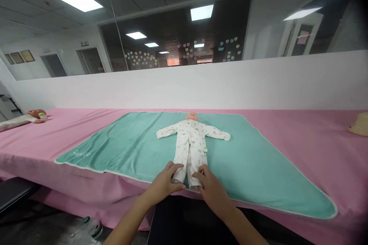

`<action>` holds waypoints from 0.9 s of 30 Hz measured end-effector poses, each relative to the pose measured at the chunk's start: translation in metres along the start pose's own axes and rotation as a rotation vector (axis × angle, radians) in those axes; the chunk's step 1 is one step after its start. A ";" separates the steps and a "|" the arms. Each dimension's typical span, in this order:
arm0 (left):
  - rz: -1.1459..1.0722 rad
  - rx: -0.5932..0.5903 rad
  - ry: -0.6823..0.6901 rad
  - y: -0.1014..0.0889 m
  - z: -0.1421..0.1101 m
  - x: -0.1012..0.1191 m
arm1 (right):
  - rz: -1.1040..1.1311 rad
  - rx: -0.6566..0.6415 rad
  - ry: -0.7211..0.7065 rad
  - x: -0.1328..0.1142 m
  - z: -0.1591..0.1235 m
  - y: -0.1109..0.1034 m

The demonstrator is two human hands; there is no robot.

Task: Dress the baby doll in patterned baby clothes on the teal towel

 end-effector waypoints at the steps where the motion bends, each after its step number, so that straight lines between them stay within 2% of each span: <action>1: 0.078 -0.012 0.022 0.000 -0.003 0.003 | -0.018 0.009 -0.009 -0.001 0.002 0.000; 6: 0.303 0.102 0.149 -0.001 -0.012 0.014 | -0.011 0.082 -0.043 -0.011 0.008 -0.017; 11: 0.430 0.170 0.300 0.004 -0.012 0.037 | 0.008 0.075 -0.062 -0.026 0.006 -0.029; 16: 0.571 0.111 0.363 0.016 -0.017 0.041 | -0.089 -0.047 -0.155 -0.024 -0.008 -0.014; 18: 0.586 0.091 0.341 0.022 -0.022 0.037 | -0.137 -0.102 -0.218 -0.019 -0.014 -0.006; 21: 0.567 0.134 0.285 0.025 -0.028 0.038 | -0.177 -0.138 -0.299 -0.015 -0.015 -0.003; 24: 0.542 0.208 0.306 0.021 -0.026 0.050 | -0.142 -0.063 -0.269 -0.024 -0.004 -0.017; 27: 0.511 0.330 0.355 0.016 -0.010 0.058 | 0.084 0.012 -0.207 -0.054 0.008 -0.045</action>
Point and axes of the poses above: each hand's wrist, its own z-axis towards the middle knuckle, its own y-axis out of the palm, x = y × z, the point moved 4 cm from there along z, towards the middle knuckle, and after that the axes turned 3 degrees about x, right-handed, at the moved point
